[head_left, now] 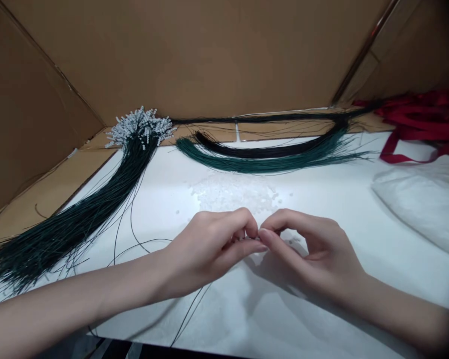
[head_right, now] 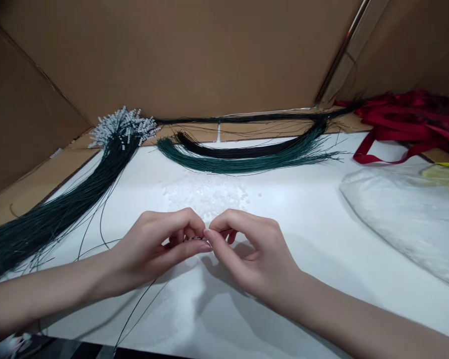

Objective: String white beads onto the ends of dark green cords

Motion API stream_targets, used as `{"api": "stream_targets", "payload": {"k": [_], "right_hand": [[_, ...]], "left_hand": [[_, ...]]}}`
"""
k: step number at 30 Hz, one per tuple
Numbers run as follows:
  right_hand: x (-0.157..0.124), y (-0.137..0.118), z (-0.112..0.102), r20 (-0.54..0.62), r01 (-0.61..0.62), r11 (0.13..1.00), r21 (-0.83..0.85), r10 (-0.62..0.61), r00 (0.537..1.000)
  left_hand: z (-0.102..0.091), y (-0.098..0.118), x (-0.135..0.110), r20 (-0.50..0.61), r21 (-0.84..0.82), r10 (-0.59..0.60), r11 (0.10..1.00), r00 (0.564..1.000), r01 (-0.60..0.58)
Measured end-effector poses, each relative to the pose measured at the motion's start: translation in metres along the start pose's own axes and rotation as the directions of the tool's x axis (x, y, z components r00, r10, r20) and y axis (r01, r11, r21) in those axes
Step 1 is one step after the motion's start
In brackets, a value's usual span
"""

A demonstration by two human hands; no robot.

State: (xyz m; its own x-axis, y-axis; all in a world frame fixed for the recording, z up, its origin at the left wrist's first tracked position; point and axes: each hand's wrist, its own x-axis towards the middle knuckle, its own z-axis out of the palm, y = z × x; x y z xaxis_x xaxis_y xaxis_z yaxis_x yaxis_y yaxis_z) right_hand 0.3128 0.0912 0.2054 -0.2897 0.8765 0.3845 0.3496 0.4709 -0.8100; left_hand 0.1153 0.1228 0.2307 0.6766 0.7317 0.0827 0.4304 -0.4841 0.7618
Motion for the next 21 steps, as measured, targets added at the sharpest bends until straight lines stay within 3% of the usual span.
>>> {"api": "stream_targets", "payload": {"k": [7, 10, 16, 21], "right_hand": [[0.003, -0.002, -0.002, 0.015, -0.060, 0.997, 0.051, 0.059, 0.998], [0.004, -0.001, -0.003, 0.002, -0.063, 0.997, 0.043, 0.063, 0.998], [0.005, 0.001, -0.004, 0.000, -0.115, 0.989, 0.088, 0.115, 0.993], [0.005, 0.001, -0.005, 0.003, -0.188, 0.973, 0.136, 0.190, 0.982]], "left_hand": [[-0.001, 0.001, -0.001, 0.059, -0.122, -0.032, 0.992, 0.998, 0.039], [-0.003, 0.001, -0.003, 0.112, -0.207, -0.104, 0.970, 0.988, 0.126], [-0.009, -0.001, -0.013, 0.204, -0.282, -0.270, 0.904, 0.941, 0.320], [-0.014, -0.003, -0.023, 0.316, -0.300, -0.331, 0.854, 0.889, 0.424]]}}
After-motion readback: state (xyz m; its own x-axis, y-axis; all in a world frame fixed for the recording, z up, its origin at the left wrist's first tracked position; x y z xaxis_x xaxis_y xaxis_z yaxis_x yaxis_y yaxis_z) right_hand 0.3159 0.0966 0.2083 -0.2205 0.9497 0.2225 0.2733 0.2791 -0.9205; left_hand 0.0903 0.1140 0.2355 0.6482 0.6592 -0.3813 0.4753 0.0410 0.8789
